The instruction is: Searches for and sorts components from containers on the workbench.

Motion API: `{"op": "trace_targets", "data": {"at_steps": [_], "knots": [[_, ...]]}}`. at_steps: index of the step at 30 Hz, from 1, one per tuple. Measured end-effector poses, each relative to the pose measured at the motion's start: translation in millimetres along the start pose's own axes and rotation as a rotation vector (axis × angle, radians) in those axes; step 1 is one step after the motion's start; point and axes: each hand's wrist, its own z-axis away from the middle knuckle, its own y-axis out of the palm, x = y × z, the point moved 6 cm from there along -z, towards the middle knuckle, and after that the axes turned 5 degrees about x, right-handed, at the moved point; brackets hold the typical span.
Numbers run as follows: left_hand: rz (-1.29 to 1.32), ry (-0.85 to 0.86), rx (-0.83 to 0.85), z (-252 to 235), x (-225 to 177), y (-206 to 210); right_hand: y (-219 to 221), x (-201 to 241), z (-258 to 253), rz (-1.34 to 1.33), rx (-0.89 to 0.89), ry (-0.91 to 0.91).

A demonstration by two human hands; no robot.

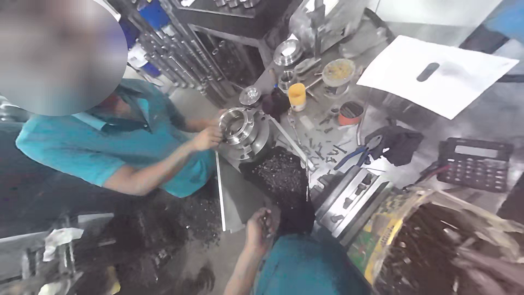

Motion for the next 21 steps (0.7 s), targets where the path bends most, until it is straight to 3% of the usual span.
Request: {"op": "trace_targets", "data": {"at_steps": [7,16,21], "knots": [[-0.006,0.006,0.015,0.9,1.2,11.9,25.8,-19.5,14.3,0.146,-0.103,0.064],[0.012,-0.05,-0.14,-2.7,6.0,21.8,30.4,-22.3,5.8,0.179,-0.015,0.099],[0.162,-0.032,0.104,-8.9,-8.0,33.3,29.6,-22.9,9.2,0.186,-0.029,0.107]]}}
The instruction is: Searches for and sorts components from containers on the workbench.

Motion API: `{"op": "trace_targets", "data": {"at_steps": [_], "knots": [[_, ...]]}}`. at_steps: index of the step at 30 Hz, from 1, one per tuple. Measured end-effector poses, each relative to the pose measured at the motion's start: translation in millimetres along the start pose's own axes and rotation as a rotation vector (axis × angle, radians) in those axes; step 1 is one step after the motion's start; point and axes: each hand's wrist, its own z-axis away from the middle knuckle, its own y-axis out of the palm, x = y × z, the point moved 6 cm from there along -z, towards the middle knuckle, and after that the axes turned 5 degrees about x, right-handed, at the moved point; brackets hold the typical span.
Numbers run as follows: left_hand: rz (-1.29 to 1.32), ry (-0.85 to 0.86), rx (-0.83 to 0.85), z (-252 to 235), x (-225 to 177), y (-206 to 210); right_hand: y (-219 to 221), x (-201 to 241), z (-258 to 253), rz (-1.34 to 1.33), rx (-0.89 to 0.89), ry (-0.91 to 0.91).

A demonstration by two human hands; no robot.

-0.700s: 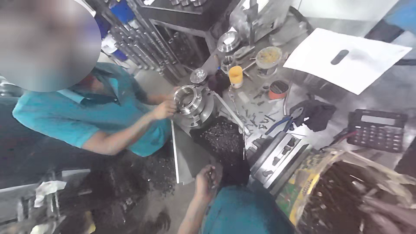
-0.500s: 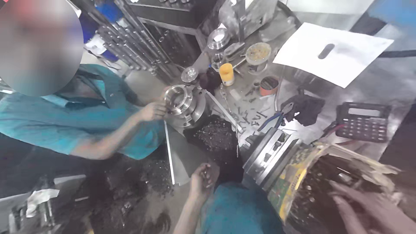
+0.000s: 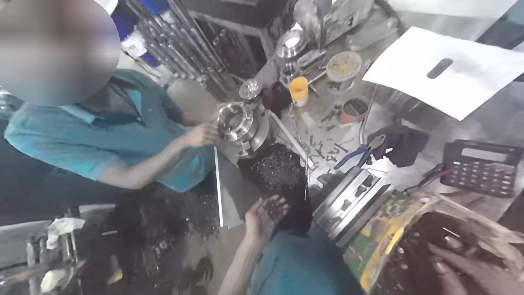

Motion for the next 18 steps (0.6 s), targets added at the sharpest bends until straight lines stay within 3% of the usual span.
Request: {"op": "trace_targets", "data": {"at_steps": [4,7,18], "knots": [[0.083,0.058,0.206,-4.7,-16.0,8.5,0.7,-1.2,2.2,0.018,-0.002,0.057],[0.083,0.073,0.234,-11.1,-21.2,5.9,-0.1,3.2,-2.3,0.009,0.004,0.073],[0.044,0.047,-0.207,-64.0,-2.0,-70.1,5.6,-0.5,-6.8,0.124,0.073,0.06]]}}
